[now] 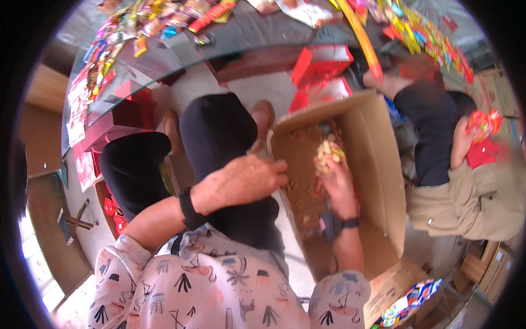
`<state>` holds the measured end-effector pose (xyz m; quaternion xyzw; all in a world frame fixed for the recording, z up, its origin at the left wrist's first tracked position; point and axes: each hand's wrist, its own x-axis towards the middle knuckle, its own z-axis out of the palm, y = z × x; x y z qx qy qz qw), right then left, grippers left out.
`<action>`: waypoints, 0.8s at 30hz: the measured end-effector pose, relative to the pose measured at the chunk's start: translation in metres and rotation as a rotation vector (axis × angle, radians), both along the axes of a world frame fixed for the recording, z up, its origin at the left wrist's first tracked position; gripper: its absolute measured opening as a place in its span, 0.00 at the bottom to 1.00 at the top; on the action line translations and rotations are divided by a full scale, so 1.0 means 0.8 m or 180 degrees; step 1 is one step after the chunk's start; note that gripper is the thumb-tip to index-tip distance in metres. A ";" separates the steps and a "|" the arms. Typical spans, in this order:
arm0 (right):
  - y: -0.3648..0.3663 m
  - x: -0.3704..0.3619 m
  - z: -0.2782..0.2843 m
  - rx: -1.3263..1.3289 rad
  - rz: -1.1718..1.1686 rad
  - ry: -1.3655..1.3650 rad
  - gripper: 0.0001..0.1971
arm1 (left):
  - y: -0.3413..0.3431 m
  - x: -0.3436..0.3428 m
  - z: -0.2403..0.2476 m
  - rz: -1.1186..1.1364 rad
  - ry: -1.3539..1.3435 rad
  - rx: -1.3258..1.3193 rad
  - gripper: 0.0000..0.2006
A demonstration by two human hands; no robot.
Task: Packing small red gift bags with candies and peanuts.
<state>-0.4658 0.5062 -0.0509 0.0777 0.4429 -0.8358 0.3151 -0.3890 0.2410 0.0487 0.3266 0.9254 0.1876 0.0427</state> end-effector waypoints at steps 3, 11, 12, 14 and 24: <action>-0.027 -0.032 0.055 -0.0916 0.0184 0.0397 0.26 | -0.002 0.004 -0.001 0.0032 0.0001 -0.0050 0.02; -0.174 -0.157 0.162 -0.0887 0.0749 0.0702 0.19 | -0.002 0.008 -0.007 0.0121 0.0053 -0.0047 0.02; -0.200 -0.176 0.166 -0.0847 0.0741 0.0505 0.17 | -0.003 0.009 -0.005 0.0138 0.0090 -0.0051 0.02; -0.258 -0.218 0.177 -0.0990 0.0904 0.0485 0.17 | -0.004 0.010 -0.001 0.0062 0.0097 -0.0092 0.02; -0.348 -0.248 0.213 -0.0375 0.0453 0.1276 0.30 | -0.009 0.013 -0.004 0.0229 0.0119 0.0097 0.02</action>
